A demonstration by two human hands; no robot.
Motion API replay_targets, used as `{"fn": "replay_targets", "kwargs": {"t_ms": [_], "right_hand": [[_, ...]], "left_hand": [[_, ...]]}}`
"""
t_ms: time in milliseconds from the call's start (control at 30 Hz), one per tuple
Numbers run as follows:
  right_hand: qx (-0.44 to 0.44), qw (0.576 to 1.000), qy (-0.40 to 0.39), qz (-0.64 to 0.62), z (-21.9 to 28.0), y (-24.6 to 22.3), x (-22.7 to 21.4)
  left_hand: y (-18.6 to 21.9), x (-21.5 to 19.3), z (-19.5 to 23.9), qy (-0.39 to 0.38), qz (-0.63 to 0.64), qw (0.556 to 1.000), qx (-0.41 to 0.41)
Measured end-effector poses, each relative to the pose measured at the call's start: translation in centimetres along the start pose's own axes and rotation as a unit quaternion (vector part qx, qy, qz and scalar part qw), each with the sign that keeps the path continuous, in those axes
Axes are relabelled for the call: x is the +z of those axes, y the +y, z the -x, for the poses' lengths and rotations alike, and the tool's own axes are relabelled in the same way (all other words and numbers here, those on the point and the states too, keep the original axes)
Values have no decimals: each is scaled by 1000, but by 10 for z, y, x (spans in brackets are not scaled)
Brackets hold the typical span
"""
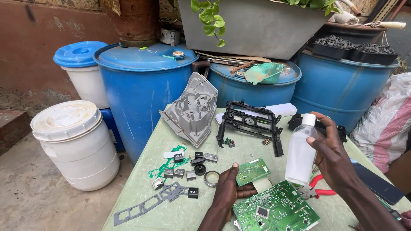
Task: Cleaning a circuit board using a toothbrush and cleaning solution
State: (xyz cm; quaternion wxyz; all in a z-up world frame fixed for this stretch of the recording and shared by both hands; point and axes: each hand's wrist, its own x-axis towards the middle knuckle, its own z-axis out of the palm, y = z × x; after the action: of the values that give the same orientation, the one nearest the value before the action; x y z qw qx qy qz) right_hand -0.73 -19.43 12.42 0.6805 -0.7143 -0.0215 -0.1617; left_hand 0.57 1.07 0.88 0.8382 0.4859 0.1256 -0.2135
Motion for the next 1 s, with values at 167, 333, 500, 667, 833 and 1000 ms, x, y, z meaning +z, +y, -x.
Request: {"fn": "replay_targets", "kwargs": {"t_ms": [167,333,500,667,833,1000], "right_hand": [[148,976,-69,146,29,-31,27],[133,904,-192,359,26,-12,22],[114,877,-272,378,20,8,16],[187,888,-233,351,29,-14,30],[252,900,-227,273,32,-32,41],[327,877,-159,315,32,-52,56]], "left_hand": [[-3,-2,-6,-10,-7,1000,0],[-3,-2,-7,-19,-7,1000,3],[-6,-4,-12,-25,-6,1000,-6],[-7,-4,-12,-37,1,999,19],[-9,-4,-12,-48,20,998,39],[-8,-4,-12,-49,2,998,33]]}}
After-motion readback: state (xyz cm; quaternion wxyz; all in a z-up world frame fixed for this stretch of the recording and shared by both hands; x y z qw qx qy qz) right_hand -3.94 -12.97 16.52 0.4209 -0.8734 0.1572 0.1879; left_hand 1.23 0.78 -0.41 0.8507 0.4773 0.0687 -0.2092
